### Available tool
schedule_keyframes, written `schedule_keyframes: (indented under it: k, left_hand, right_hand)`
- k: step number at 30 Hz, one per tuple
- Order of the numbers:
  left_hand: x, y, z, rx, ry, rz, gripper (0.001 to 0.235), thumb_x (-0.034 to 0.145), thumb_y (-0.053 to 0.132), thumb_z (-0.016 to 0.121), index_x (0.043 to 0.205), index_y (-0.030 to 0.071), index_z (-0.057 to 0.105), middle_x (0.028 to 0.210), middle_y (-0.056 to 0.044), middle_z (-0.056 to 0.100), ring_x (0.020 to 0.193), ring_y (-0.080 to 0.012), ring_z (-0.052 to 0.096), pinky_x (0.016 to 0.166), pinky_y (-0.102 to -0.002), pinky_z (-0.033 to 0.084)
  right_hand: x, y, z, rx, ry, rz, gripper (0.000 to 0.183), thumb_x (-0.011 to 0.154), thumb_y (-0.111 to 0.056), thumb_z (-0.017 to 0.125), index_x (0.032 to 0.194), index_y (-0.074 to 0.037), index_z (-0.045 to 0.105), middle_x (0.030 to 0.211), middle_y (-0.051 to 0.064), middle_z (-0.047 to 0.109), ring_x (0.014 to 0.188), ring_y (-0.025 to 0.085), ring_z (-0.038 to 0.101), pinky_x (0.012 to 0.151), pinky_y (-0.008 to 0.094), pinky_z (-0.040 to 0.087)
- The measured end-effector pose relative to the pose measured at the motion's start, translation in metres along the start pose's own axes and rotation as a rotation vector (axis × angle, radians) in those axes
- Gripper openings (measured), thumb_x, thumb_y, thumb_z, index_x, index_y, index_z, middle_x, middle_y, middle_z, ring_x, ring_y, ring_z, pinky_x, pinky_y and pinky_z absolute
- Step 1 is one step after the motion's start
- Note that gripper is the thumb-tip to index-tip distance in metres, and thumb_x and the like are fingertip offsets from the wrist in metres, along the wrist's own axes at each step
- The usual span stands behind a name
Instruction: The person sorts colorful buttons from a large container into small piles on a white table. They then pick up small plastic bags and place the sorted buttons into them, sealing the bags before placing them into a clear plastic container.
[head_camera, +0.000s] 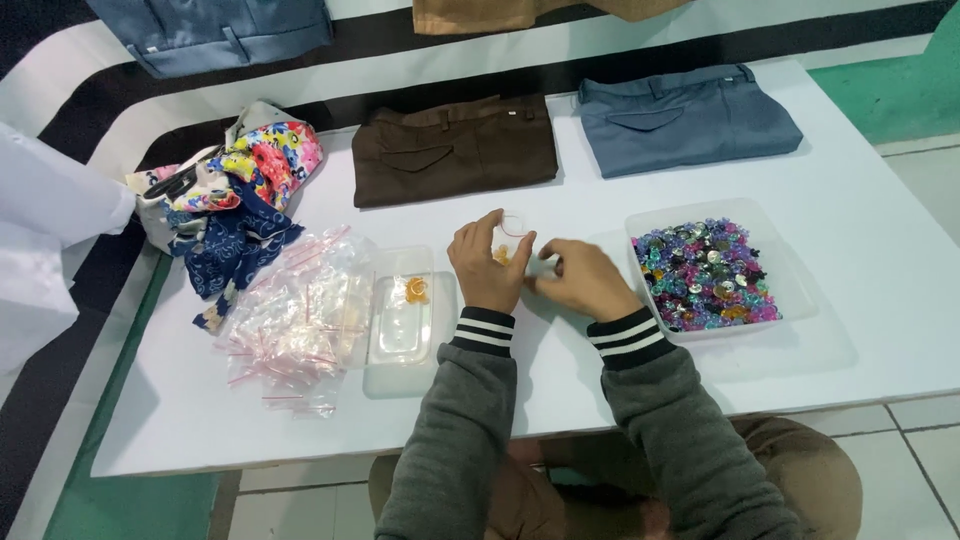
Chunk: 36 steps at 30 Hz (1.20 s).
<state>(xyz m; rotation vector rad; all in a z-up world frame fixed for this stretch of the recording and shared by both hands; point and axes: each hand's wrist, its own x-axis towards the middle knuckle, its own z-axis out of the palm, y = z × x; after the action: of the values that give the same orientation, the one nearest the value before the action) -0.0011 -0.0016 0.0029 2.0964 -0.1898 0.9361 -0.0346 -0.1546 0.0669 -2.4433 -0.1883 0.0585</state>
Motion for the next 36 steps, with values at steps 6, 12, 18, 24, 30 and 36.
schedule_keyframes:
  k: [6, 12, 18, 24, 30, 36]
  left_hand:
    - [0.0, -0.001, 0.002, 0.008, -0.012, -0.021, 0.052, 0.086, 0.042, 0.083, 0.124, 0.013, 0.064, 0.108, -0.006, 0.069, 0.11, -0.0256, 0.06, 0.099, -0.043, 0.038]
    - [-0.001, -0.001, 0.002, -0.001, -0.022, -0.007, 0.053, 0.085, 0.044, 0.083, 0.124, 0.013, 0.064, 0.108, -0.007, 0.069, 0.11, -0.0269, 0.06, 0.099, -0.044, 0.039]
    - [-0.006, 0.005, 0.009, 0.007, -0.064, 0.06, 0.053, 0.083, 0.039, 0.085, 0.125, 0.013, 0.064, 0.109, -0.005, 0.069, 0.112, -0.0257, 0.059, 0.1, -0.042, 0.039]
    - [-0.01, 0.01, 0.013, -0.017, -0.126, 0.112, 0.057, 0.077, 0.027, 0.089, 0.127, 0.014, 0.065, 0.11, -0.006, 0.069, 0.112, -0.0258, 0.059, 0.1, -0.043, 0.039]
    - [-0.009, 0.009, 0.012, -0.022, -0.125, 0.068, 0.056, 0.077, 0.027, 0.086, 0.127, 0.014, 0.063, 0.108, -0.004, 0.069, 0.11, -0.024, 0.06, 0.099, -0.04, 0.04]
    - [-0.006, 0.017, 0.004, -0.121, -0.168, 0.043, 0.069, 0.075, 0.031, 0.085, 0.134, 0.013, 0.056, 0.099, -0.004, 0.063, 0.1, -0.0258, 0.061, 0.093, -0.04, 0.044]
  right_hand:
    - [0.008, 0.003, 0.023, -0.139, -0.181, -0.094, 0.021, 0.081, -0.003, 0.066, 0.099, 0.004, 0.074, 0.086, 0.022, 0.07, 0.082, 0.038, 0.073, 0.069, 0.041, 0.059]
    - [0.021, 0.031, 0.031, -0.026, -0.054, -0.114, 0.02, 0.088, 0.001, 0.061, 0.105, 0.005, 0.071, 0.084, 0.021, 0.069, 0.081, 0.035, 0.073, 0.066, 0.041, 0.059]
    - [-0.006, -0.012, -0.01, 0.466, 0.554, -0.321, 0.01, 0.098, -0.004, 0.068, 0.107, -0.001, 0.069, 0.088, 0.013, 0.061, 0.079, 0.022, 0.065, 0.067, 0.03, 0.056]
    - [0.002, -0.012, -0.002, 0.467, 0.523, -0.362, 0.015, 0.096, -0.012, 0.072, 0.109, -0.004, 0.073, 0.091, 0.011, 0.066, 0.078, 0.021, 0.065, 0.064, 0.029, 0.052]
    - [-0.001, -0.01, -0.005, 0.355, 0.526, -0.315, 0.01, 0.094, -0.014, 0.075, 0.102, -0.008, 0.074, 0.102, 0.01, 0.058, 0.087, 0.025, 0.062, 0.07, 0.034, 0.05]
    - [0.011, 0.007, 0.011, 0.321, 0.342, -0.22, 0.007, 0.09, -0.01, 0.071, 0.095, -0.009, 0.075, 0.085, 0.011, 0.067, 0.083, 0.026, 0.071, 0.066, 0.033, 0.053]
